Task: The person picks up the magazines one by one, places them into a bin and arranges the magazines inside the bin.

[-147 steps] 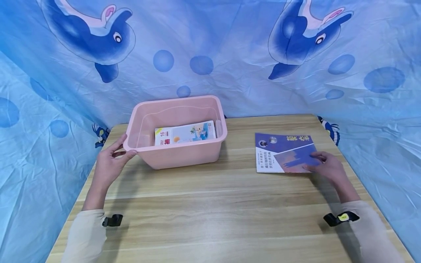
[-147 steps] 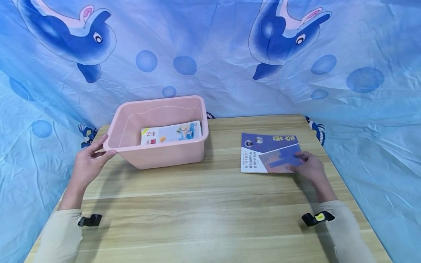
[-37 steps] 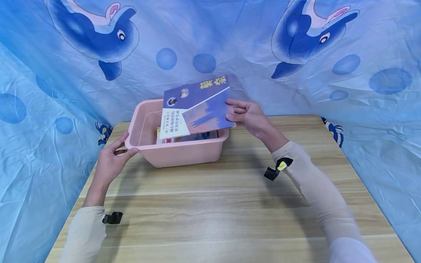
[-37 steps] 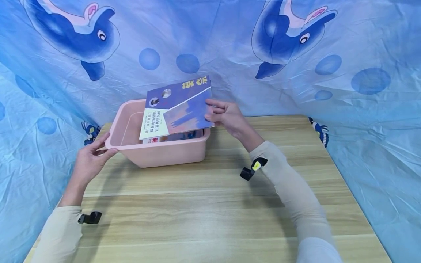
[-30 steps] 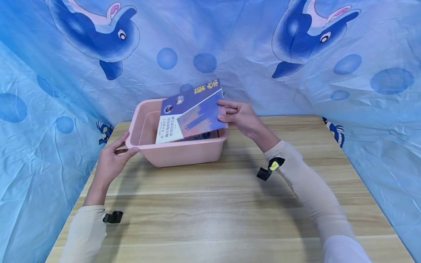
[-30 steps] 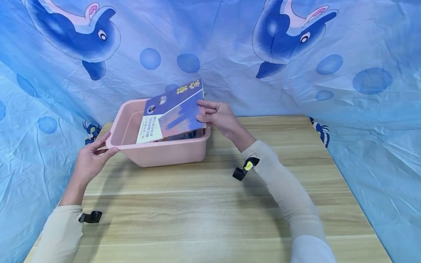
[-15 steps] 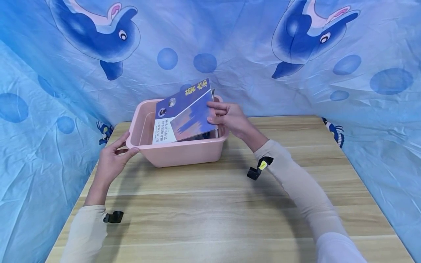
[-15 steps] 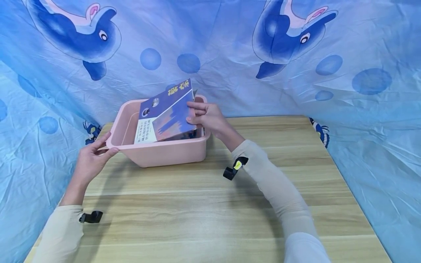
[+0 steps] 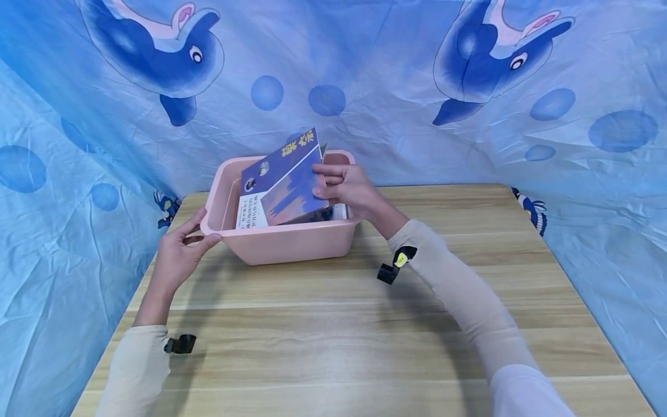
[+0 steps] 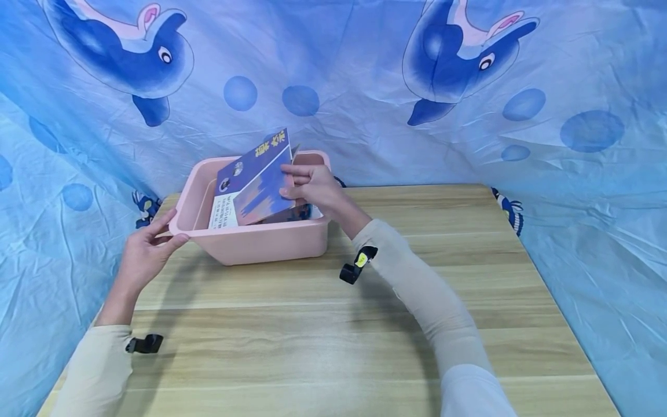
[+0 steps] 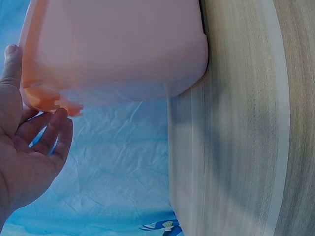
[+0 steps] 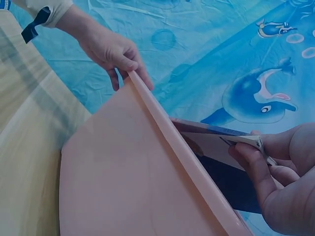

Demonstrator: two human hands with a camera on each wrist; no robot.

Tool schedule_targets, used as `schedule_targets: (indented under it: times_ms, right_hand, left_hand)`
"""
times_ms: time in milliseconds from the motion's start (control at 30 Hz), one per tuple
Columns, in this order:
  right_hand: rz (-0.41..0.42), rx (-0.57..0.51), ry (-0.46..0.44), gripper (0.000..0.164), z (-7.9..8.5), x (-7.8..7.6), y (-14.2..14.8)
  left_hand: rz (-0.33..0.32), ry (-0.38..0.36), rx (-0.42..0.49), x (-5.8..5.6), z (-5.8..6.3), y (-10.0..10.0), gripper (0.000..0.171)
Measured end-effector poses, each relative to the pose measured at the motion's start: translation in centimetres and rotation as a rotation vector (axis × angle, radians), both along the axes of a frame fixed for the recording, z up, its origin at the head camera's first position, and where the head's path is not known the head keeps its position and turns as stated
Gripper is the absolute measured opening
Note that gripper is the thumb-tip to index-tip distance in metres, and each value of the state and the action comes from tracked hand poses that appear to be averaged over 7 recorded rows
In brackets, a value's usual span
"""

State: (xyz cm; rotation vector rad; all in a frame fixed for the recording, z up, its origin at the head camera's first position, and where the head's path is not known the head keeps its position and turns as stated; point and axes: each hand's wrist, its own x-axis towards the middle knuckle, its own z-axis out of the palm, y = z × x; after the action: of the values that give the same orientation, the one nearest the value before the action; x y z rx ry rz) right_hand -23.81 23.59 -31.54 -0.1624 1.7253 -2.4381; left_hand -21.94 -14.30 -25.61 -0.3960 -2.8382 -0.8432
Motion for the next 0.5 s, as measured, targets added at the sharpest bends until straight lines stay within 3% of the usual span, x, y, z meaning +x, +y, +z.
schedule_targets:
  times_ms: [500]
  right_hand:
    - [0.046, 0.029, -0.030, 0.059, 0.2, -0.2, -1.4]
  left_hand:
    - [-0.011, 0.018, 0.006, -0.1, 0.1, 0.2, 0.068]
